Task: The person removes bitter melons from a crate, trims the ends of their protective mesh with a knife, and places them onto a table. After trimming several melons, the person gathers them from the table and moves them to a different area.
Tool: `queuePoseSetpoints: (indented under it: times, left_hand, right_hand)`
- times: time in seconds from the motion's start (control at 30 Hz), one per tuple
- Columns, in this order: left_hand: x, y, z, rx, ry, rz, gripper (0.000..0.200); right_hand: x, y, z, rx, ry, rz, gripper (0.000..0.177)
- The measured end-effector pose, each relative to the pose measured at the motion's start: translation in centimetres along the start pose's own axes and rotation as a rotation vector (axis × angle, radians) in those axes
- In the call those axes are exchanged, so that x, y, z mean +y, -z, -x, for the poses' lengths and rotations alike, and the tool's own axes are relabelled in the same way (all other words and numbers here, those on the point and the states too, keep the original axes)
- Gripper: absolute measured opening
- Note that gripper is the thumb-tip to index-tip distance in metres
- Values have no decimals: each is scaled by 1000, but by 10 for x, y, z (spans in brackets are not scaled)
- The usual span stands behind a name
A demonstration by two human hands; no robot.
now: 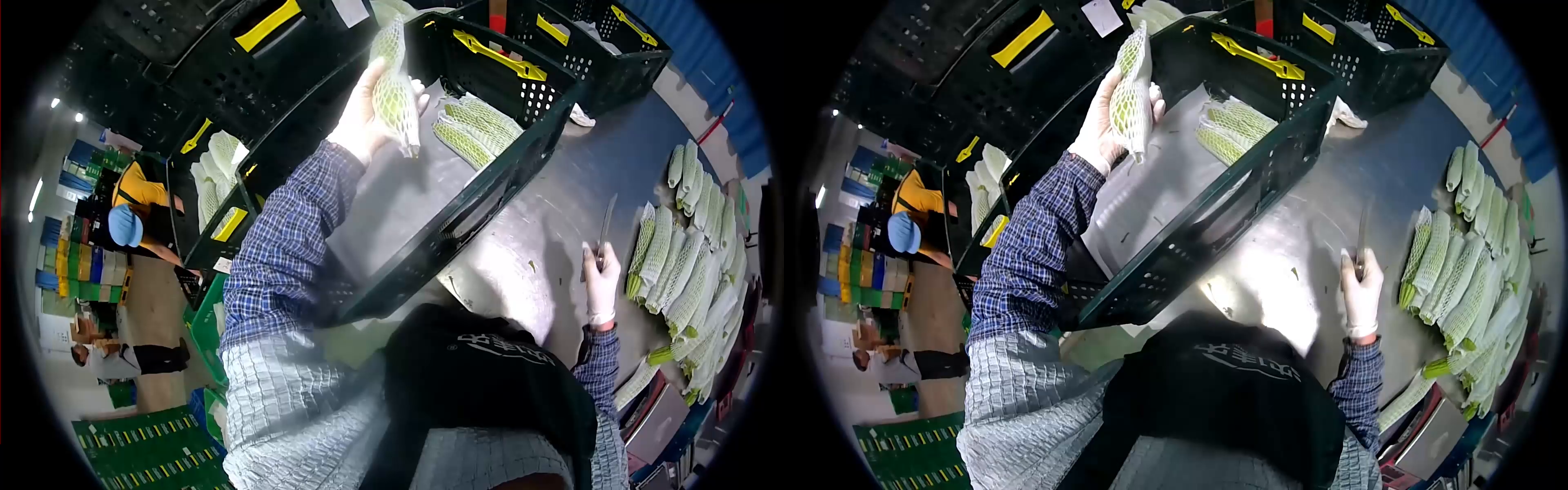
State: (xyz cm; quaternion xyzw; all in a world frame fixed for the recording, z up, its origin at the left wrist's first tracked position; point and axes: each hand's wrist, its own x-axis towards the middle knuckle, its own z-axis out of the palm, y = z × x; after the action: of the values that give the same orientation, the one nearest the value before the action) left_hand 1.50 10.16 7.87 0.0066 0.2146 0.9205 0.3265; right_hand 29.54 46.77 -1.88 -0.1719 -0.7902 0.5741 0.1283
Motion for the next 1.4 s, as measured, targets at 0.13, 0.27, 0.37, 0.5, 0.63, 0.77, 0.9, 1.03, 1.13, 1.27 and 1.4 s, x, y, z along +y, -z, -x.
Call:
queuePoseSetpoints:
  times: [0.13,0.27,0.37,0.5,0.63,0.77,0.9,1.03,1.13,1.27,1.4]
  left_hand:
    - [-42,-48,28,-47,14,-200,38]
    - [-83,-97,58,-132,-121,-821,48]
    - [-108,-129,76,-192,-230,-1107,68]
    - [-138,-136,75,-336,-307,-1126,82]
    - [-152,-124,71,-375,-335,-1204,78]
    - [-168,-133,71,-445,-183,-1125,57]
    - [-174,-128,69,-532,6,-1008,53]
    - [-178,-106,59,-593,240,-678,53]
    - [-173,-85,52,-681,451,-322,56]
    - [-172,-65,49,-734,609,-51,63]
    - [-165,-84,57,-657,615,-95,52]
  right_hand:
    - [-62,2,-17,-52,142,-133,14]
    - [-151,4,-24,56,481,-241,21]
    - [-213,7,-17,135,712,-333,32]
    - [-230,6,-24,176,1047,-188,53]
    - [-202,-4,-8,346,1001,139,57]
    - [-182,-3,2,333,1085,60,40]
    - [-185,-21,35,120,1156,224,37]
    - [-173,-29,49,39,1202,269,47]
    - [-170,-8,51,-44,957,181,49]
    - [-160,-2,54,-151,495,-356,35]
    - [-160,-5,56,-239,330,-614,33]
